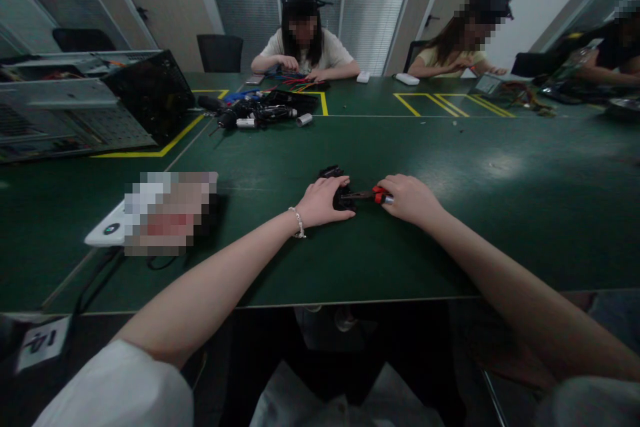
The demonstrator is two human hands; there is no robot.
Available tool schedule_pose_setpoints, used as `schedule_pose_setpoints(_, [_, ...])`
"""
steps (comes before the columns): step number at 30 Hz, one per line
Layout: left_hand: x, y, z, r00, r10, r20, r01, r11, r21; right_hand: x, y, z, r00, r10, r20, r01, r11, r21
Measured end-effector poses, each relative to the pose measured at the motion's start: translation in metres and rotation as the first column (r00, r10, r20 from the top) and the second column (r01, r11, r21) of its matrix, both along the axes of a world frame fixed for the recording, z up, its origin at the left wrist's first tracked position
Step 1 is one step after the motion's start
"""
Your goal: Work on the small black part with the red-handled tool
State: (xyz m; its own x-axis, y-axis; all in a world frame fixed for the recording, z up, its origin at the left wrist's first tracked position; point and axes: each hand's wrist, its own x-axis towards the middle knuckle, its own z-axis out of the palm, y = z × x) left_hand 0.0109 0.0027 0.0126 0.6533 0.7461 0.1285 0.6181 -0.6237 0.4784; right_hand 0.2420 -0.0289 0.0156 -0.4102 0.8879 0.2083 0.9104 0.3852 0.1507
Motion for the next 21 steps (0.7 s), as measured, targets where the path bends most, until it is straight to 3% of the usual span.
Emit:
schedule_pose_setpoints(10, [0.0003, 0.0004, -0.0007, 1.0, 0.004, 0.002, -0.004, 1.0, 0.013, -0.0007, -0.0009, 0.0027, 0.999, 0.02, 0.047, -0.023, 0.999, 0.049])
schedule_pose_setpoints(21, [0.0, -0.0001, 0.0004, 1.0, 0.001, -0.001, -0.001, 1.0, -0.002, 0.0011, 0.0003, -0.0006, 1.0, 0.007, 0.002, -0.007, 1.0, 0.016])
